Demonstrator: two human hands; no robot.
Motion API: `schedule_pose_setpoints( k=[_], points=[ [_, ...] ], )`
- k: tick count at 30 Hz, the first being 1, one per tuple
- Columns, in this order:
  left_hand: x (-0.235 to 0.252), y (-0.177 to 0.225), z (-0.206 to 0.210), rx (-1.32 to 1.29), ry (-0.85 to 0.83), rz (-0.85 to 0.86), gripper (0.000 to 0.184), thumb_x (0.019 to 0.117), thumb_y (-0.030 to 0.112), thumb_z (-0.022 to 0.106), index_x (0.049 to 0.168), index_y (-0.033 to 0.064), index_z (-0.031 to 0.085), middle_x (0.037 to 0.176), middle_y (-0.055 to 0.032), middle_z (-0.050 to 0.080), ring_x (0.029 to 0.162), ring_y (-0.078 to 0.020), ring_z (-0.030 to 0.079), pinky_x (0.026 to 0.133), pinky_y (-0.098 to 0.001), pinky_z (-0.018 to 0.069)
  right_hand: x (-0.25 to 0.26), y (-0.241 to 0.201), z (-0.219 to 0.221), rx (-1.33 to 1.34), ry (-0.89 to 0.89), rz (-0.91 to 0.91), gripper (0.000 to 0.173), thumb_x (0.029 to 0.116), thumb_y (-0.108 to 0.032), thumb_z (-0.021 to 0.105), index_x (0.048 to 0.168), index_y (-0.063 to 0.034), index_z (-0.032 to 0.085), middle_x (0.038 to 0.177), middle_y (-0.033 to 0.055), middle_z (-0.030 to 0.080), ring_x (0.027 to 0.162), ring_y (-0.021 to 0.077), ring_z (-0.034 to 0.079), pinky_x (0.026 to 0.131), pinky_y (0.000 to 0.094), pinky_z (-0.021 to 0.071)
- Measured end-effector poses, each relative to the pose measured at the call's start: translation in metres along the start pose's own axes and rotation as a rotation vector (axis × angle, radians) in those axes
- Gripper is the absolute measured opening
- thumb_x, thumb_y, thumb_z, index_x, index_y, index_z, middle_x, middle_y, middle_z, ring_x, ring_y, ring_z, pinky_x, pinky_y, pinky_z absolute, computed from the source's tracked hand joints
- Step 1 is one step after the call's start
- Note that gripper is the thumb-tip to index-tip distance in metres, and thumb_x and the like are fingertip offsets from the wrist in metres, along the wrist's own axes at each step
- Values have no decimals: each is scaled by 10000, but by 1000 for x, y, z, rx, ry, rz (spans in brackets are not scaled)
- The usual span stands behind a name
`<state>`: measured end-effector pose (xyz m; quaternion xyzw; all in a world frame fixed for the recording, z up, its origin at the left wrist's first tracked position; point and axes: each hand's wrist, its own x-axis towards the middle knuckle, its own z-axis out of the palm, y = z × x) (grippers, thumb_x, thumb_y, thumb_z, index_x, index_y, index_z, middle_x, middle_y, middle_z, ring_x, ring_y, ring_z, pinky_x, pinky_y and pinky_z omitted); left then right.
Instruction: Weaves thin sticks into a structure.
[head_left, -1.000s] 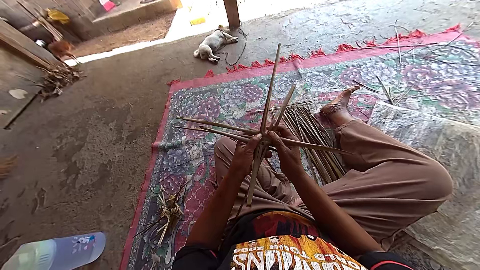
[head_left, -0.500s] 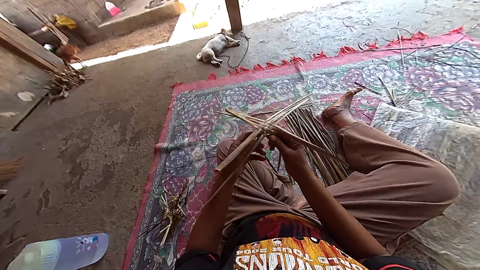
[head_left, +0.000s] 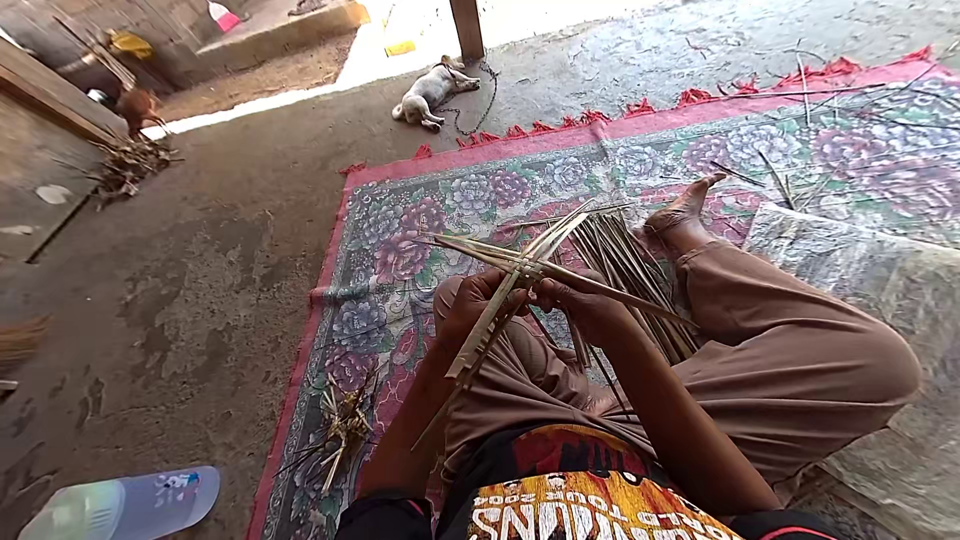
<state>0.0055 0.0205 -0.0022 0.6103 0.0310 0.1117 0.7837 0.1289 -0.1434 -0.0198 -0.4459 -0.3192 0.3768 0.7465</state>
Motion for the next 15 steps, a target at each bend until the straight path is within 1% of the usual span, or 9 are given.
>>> schedule_pose_setpoints(
  k=[2,4,5,7,9,10,11,13,15],
  points=[
    [3,3,2,58,-44,38,110,909,-1,698,1017,7,682,884,-51,736,779,-116,710,756,-296,609,-2,-5,-2,61,-16,23,130,988,-176,630,945,-101,727,748,-16,661,708,67,632,752,256,566],
    [6,6,6,176,-46,149,91,896,-15,711,983,11,700,880,-16,735,791,-53,686,746,-235,578,-3,-12,-3,97,-26,26,135,986,-207,643,943,-108,723,746,-17,652,714,79,634,782,284,574],
    [8,7,9,253,-23,216,93,890,-30,713,978,3,713,905,-7,729,809,-34,676,749,-215,573,-4,-16,-4,106,-27,25,131,985,-198,641,960,-99,723,761,-8,659,724,90,645,797,294,581],
    [8,13,15,449,34,310,89,895,-5,726,984,-8,727,1011,-28,692,889,-41,663,784,-199,575,-5,-22,-10,53,-46,-3,119,976,-187,659,1013,-99,729,828,2,692,767,87,671,813,284,593],
    [10,16,22,555,102,353,86,884,3,745,966,-14,729,1011,-45,686,883,-48,658,772,-191,566,-7,-27,-16,-52,-71,-55,106,956,-167,677,1017,-108,739,875,0,708,804,75,669,790,256,579],
    [13,17,25,559,127,368,85,876,-1,750,958,-14,733,979,-35,697,874,-42,659,779,-191,558,-8,-32,-17,-102,-72,-71,93,946,-155,688,1006,-119,749,889,-17,717,810,52,663,767,227,566],
    [15,16,27,539,139,386,93,866,-12,752,957,-19,740,961,-29,710,887,-38,664,814,-196,558,-9,-36,-17,-131,-84,-84,83,943,-143,698,1005,-131,752,902,-40,721,826,31,659,772,212,560],
    [19,15,30,516,146,395,101,852,-17,758,952,-15,748,945,-20,718,898,-28,663,847,-191,550,-10,-38,-21,-118,-126,-93,81,940,-131,712,1009,-140,753,913,-54,728,837,17,663,786,208,565],
    [22,12,33,491,154,385,107,846,-21,761,952,-5,750,927,-8,718,874,-17,663,830,-187,557,-9,-34,-23,-69,-124,-114,68,926,-146,726,982,-118,753,872,-32,724,769,28,659,731,209,566]
  ],
)
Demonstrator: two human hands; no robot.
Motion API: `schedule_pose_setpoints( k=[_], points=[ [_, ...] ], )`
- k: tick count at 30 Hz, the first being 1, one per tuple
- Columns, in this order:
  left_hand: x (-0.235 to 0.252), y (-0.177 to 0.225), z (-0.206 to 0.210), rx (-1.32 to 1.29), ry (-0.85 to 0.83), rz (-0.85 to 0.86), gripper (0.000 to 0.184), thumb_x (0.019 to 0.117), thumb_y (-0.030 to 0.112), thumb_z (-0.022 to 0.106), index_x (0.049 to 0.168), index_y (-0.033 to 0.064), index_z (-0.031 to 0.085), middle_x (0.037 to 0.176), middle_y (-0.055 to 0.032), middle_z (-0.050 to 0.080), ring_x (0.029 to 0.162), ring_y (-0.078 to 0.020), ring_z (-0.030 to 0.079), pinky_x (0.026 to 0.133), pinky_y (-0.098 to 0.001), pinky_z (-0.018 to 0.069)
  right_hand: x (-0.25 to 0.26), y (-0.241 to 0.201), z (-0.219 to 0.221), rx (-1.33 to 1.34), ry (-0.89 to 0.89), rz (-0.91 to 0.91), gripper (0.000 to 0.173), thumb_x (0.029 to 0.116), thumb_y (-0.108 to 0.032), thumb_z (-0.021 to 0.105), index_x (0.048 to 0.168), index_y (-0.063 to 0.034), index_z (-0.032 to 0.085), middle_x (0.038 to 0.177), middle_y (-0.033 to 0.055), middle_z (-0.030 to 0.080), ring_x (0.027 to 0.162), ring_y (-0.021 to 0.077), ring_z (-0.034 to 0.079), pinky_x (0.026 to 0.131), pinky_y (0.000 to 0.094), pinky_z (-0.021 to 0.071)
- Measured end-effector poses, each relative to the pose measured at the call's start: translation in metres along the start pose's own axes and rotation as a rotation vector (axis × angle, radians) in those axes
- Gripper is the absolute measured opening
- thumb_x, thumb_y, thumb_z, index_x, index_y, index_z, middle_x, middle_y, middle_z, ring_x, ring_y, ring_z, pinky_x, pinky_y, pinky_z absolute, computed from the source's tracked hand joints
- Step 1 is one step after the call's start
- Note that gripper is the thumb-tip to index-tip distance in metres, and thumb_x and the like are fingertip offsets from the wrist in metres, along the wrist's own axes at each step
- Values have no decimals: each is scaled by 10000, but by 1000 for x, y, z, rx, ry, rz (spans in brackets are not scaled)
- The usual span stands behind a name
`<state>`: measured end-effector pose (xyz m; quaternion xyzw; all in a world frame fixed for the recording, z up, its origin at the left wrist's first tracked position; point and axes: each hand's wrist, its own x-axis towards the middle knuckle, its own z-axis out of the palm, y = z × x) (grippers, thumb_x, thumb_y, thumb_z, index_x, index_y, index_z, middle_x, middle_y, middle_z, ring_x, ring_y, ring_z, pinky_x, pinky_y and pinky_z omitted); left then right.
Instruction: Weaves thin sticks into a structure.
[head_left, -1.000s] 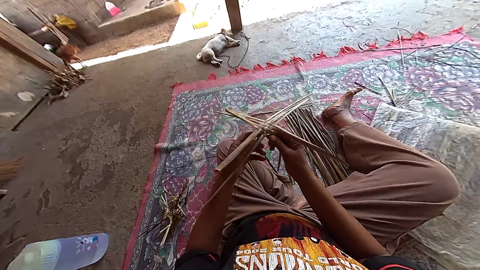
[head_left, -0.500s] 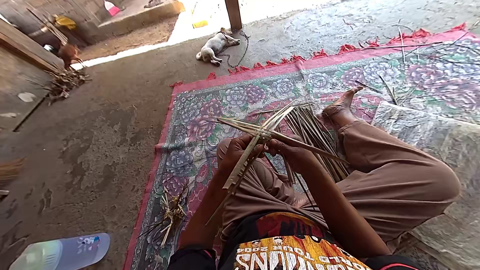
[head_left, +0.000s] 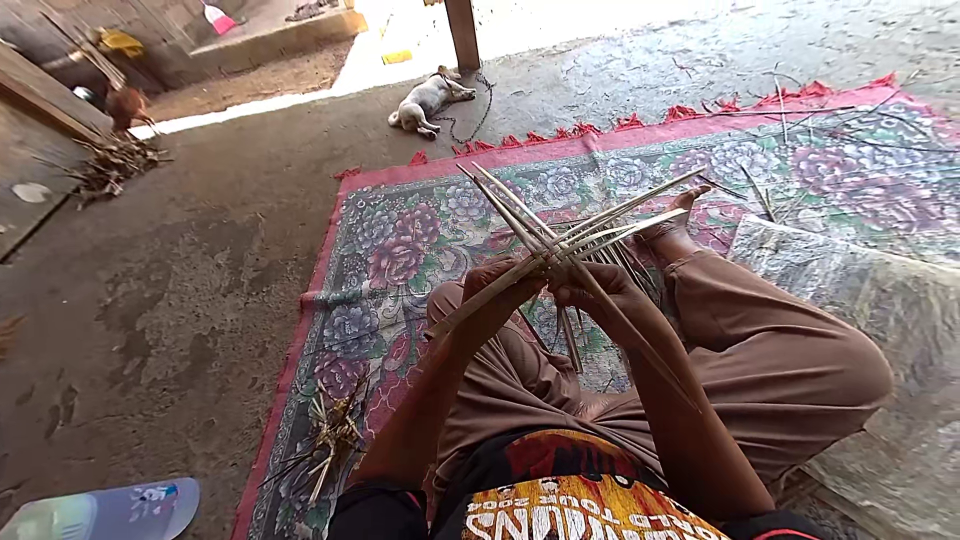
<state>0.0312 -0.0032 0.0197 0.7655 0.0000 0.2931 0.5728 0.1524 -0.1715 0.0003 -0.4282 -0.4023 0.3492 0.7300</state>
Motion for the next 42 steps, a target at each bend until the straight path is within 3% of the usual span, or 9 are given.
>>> schedule_pose_setpoints(
  k=[10,14,17,21,24,31,36,39,42],
  points=[
    [-10,7,18,-172,68,-193,132,945,-11,672,1065,11,723,888,-30,738,778,-81,701,759,-265,609,3,7,16,-119,267,-84,226,856,28,733,1064,-59,714,865,0,723,724,99,692,705,279,624],
    [-16,3,19,-94,91,-198,188,1032,54,545,1126,-14,693,1008,-34,731,906,-79,706,867,-296,602,3,14,14,-264,291,-130,286,882,45,702,1156,-32,667,908,-28,708,711,44,664,668,231,603],
    [-17,7,15,57,103,-170,164,1011,54,587,1078,-19,717,1058,-29,671,918,-29,626,843,-212,533,4,16,14,-394,340,-165,190,901,7,709,1091,-9,701,891,-35,708,693,-7,626,630,177,554],
    [-15,-6,8,-253,26,-243,128,945,45,673,1061,21,723,834,2,703,713,-43,638,697,-224,557,5,18,15,-285,371,-89,142,883,0,740,1015,-53,732,828,-50,714,647,-16,590,598,159,503],
    [-14,-3,4,-378,-99,-371,218,937,22,664,1154,8,670,886,-22,710,740,-74,669,736,-257,592,5,19,17,-131,359,9,139,867,16,744,966,-81,731,792,-46,696,587,-12,538,540,158,461],
    [-17,-10,-1,-395,-114,-465,60,931,-9,669,964,-8,719,774,-41,721,686,-91,689,708,-267,605,6,21,19,24,264,157,55,941,-28,663,914,-56,702,654,-25,596,480,-13,432,459,147,370],
    [-18,-6,-2,-394,-138,-487,115,923,-27,661,1013,-12,731,799,-46,732,678,-89,690,687,-247,603,5,25,25,-28,325,19,84,905,1,697,923,-74,731,717,-41,655,544,-19,502,509,149,433],
    [-15,0,-4,-368,-144,-555,168,939,-64,627,1079,-21,708,824,-54,738,696,-102,711,705,-260,620,5,31,26,-141,347,-140,134,881,33,729,955,-76,750,834,-53,724,695,-10,631,651,179,549],
    [-14,2,0,-333,-112,-577,104,929,-90,631,969,-34,709,772,-59,727,672,-103,701,686,-256,611,8,37,25,-144,333,-140,89,871,-23,755,904,-103,733,745,-74,672,606,-29,557,564,155,484]
  ],
)
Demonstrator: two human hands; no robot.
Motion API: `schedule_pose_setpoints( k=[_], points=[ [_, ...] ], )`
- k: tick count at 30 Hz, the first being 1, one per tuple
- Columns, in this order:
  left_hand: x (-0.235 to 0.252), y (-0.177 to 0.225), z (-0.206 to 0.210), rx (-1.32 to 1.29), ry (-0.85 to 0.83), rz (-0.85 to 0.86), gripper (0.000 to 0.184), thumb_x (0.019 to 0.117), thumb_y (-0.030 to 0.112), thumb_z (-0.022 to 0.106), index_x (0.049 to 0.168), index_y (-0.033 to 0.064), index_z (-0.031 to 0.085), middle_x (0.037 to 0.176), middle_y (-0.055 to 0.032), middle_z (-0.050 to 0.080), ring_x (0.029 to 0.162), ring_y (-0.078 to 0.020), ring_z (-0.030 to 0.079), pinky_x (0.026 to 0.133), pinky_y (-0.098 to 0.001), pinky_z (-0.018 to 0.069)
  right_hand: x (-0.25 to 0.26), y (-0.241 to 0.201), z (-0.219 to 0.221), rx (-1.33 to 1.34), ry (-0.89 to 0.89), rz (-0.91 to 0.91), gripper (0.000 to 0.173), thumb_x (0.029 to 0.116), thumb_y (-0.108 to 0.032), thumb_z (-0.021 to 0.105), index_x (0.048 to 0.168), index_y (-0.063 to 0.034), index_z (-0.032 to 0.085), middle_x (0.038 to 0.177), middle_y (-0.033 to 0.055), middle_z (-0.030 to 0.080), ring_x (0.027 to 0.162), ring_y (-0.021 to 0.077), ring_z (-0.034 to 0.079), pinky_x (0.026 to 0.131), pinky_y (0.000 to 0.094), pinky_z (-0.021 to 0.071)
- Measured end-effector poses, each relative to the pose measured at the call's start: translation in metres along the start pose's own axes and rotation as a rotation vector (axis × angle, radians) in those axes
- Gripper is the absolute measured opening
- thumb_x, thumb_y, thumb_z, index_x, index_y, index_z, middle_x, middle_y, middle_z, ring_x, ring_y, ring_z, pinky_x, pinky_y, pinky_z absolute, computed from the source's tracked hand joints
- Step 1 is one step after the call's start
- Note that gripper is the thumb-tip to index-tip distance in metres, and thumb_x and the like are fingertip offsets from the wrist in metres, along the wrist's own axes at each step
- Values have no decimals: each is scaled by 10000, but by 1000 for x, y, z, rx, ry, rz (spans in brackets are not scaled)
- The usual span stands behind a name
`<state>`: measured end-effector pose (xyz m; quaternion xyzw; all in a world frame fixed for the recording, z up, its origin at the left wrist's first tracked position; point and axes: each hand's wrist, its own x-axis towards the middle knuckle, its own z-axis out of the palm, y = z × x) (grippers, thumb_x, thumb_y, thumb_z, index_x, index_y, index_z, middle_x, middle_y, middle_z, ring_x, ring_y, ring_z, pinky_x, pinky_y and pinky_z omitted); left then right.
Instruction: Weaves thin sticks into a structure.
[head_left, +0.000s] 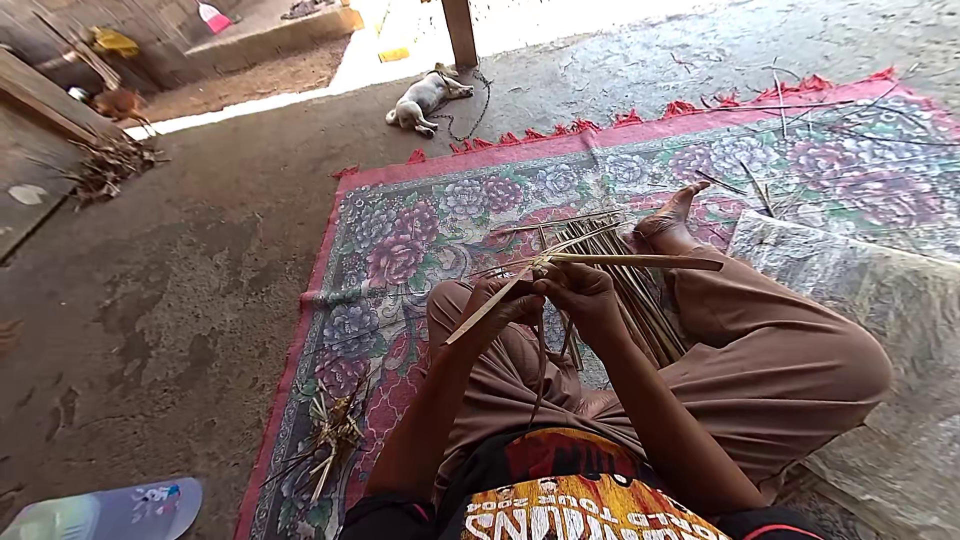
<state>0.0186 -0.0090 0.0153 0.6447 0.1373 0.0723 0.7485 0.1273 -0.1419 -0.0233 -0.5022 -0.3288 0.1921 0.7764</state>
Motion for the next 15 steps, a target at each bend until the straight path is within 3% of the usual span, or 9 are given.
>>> schedule_pose_setpoints(
  k=[3,5,6,10,12,15],
  points=[
    [2,-5,1,27,57,33,71,930,-62,657,918,-25,716,740,-43,716,651,-91,688,670,-246,603,0,0,2,51,-2,130,19,937,-137,708,927,-121,703,651,-74,579,501,-22,442,481,151,388],
    [3,-8,0,46,102,64,67,928,-40,674,898,-9,726,728,-26,704,629,-74,657,649,-229,581,0,-2,3,77,3,190,162,1037,-285,562,1015,-159,662,631,-89,478,485,-10,389,478,156,361],
    [3,-9,-1,54,119,80,68,924,-35,682,891,3,729,730,-14,699,627,-64,642,645,-220,571,1,-1,3,69,16,187,199,1060,-281,497,1031,-158,651,637,-94,470,493,-12,394,488,155,372],
    [0,-5,-1,50,166,144,98,917,-40,679,903,34,741,776,13,705,671,-38,629,662,-203,549,0,-4,0,-152,-26,107,144,1023,-95,578,1073,-45,703,892,-49,678,771,-9,597,745,197,519],
    [0,-6,-3,62,166,171,84,922,-22,686,920,46,735,799,26,705,701,-25,631,690,-195,546,-1,-6,1,-200,-55,106,128,1012,-72,600,1064,-25,707,915,-48,689,791,-25,603,766,186,522],
    [3,-13,-9,95,157,208,57,926,-5,693,936,41,726,823,32,704,742,-19,635,729,-197,544,-1,-11,-1,-178,-118,153,176,1044,-98,538,1098,-44,696,899,-58,690,813,-18,628,796,203,540]
  ],
)
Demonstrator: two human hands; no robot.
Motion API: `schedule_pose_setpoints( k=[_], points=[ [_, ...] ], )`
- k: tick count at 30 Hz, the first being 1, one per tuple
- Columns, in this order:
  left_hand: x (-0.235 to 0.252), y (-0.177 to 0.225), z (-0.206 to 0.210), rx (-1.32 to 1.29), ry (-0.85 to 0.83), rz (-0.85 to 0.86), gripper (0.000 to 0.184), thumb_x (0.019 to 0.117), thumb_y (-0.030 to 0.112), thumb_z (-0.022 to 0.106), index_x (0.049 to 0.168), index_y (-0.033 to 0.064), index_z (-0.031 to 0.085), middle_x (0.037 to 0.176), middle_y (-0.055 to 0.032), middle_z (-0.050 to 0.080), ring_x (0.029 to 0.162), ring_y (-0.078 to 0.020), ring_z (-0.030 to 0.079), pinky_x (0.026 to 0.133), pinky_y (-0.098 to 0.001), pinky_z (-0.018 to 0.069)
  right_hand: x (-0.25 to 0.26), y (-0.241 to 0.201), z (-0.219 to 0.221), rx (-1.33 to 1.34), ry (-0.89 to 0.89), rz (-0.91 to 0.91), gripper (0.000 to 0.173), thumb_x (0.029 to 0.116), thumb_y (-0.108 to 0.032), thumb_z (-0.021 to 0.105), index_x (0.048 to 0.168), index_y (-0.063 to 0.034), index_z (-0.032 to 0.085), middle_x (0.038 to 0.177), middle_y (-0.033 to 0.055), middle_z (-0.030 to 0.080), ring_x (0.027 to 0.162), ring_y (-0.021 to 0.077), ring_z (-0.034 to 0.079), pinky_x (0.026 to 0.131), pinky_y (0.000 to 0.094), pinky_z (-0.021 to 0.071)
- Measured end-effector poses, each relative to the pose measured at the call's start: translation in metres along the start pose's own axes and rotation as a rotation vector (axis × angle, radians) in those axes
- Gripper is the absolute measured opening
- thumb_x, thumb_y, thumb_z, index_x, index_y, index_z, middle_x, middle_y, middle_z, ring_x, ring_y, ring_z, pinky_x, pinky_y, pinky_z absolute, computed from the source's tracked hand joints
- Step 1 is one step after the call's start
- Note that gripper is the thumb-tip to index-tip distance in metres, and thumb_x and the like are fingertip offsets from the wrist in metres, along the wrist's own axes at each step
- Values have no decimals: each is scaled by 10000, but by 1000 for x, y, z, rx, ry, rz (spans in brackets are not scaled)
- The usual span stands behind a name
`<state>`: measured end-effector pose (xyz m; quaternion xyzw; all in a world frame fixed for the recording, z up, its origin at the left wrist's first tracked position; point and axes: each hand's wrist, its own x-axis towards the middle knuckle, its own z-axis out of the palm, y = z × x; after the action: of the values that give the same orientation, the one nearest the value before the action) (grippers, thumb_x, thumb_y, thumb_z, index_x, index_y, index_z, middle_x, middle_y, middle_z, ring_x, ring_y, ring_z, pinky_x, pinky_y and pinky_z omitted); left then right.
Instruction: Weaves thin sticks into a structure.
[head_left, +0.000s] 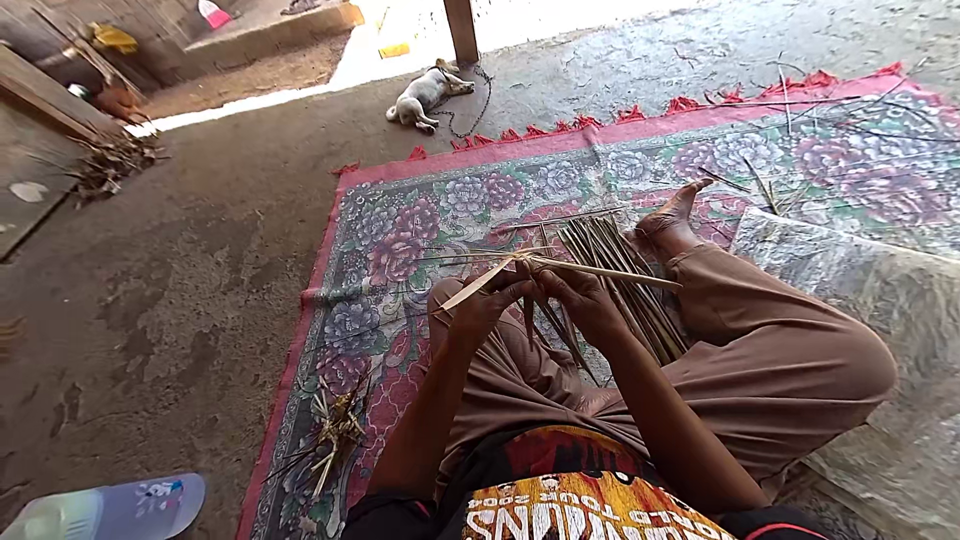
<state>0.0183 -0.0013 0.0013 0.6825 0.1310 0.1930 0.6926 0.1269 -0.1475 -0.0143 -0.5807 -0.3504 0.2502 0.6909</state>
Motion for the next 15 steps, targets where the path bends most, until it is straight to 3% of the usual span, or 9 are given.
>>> schedule_pose_setpoints(
  k=[4,10,13,15],
  points=[
    [-2,5,-1,38,-13,-44,50,943,-4,678,943,27,717,816,20,703,729,-26,638,731,-201,549,2,5,-5,17,-105,-16,140,935,4,669,1073,-20,670,848,-21,684,733,15,629,712,201,556],
    [4,6,-12,115,-239,-38,29,1003,27,592,990,48,577,762,-2,638,641,-68,638,628,-224,570,5,0,-20,-87,-121,1,123,990,-72,585,1041,-41,692,814,-40,641,708,4,570,704,204,510],
    [5,3,-9,193,-160,42,57,959,11,655,983,38,610,777,-3,640,638,-60,622,613,-222,561,5,1,-23,43,-166,57,136,992,-75,568,1063,-60,683,808,-41,670,740,35,636,757,246,563],
    [4,2,-5,224,-94,84,55,948,9,676,998,6,652,823,-37,689,682,-89,667,658,-255,595,4,3,-20,112,-136,56,94,960,-67,628,1037,-59,680,794,-25,679,710,53,640,718,246,567]
  ],
)
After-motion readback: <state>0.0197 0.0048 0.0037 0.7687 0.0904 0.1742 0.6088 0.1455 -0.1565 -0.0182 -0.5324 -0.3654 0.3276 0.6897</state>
